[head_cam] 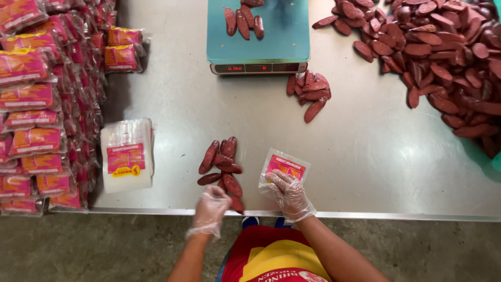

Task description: The person places red sausage-like pieces into clear plastic bags on a stainless steel table. They seal the bags and stack them with other completed packages. A digital scale is used to weigh the items before packaging.

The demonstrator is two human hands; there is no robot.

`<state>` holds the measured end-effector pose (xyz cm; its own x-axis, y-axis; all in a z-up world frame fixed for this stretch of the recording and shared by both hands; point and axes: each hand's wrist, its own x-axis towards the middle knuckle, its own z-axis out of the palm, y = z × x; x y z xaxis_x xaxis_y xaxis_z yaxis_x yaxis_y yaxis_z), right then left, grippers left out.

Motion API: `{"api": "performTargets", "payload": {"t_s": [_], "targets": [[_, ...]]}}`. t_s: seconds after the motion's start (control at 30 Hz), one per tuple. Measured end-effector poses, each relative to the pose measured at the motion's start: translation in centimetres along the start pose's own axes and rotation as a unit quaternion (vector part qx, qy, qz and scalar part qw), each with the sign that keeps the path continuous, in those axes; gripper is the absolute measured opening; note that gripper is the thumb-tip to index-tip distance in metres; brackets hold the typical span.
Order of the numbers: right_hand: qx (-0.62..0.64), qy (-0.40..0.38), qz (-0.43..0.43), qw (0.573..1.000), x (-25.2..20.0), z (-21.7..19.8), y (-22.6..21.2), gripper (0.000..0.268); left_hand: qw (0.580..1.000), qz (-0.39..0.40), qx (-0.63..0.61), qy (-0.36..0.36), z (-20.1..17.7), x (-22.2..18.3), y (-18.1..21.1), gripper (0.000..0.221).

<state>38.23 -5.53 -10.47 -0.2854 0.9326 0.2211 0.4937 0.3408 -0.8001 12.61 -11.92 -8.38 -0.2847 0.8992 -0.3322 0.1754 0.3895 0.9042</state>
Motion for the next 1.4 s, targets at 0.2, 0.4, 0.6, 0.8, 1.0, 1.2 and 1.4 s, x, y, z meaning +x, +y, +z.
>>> {"api": "performTargets", "payload": {"t_s": [0.2, 0.4, 0.6, 0.8, 1.0, 1.2, 1.4], "targets": [[0.000, 0.019, 0.029, 0.999, -0.6, 1.1, 0.6, 0.043, 0.890, 0.272, 0.361, 0.068, -6.5, 4.4, 3.8, 0.024], [-0.086, 0.043, 0.046, 0.994, -1.3, 1.8, 1.6, 0.049, 0.805, 0.379, 0.448, -0.091, -2.9, 4.9, 4.3, 0.054], [-0.085, 0.058, 0.053, 0.993, -1.0, 2.1, 1.7, 0.043, 0.823, 0.373, 0.420, -0.085, -1.4, 6.0, 1.7, 0.039], [-0.097, 0.054, 0.060, 0.992, -0.6, 1.9, 0.9, 0.036, 0.900, -0.202, -0.017, -0.387, 0.3, 1.6, -0.1, 0.034], [-0.128, 0.054, 0.038, 0.990, -0.8, 2.2, 2.3, 0.037, 0.875, -0.276, -0.206, -0.339, 6.0, 0.1, -3.6, 0.026], [-0.097, 0.033, 0.032, 0.994, 0.0, 1.5, 1.7, 0.048, 0.888, -0.255, -0.263, -0.278, 8.3, -1.2, -4.8, 0.034], [-0.053, 0.034, 0.040, 0.997, 0.1, 1.6, 1.7, 0.048, 0.904, -0.277, -0.251, -0.206, 9.0, -3.3, -4.3, 0.042]]}}
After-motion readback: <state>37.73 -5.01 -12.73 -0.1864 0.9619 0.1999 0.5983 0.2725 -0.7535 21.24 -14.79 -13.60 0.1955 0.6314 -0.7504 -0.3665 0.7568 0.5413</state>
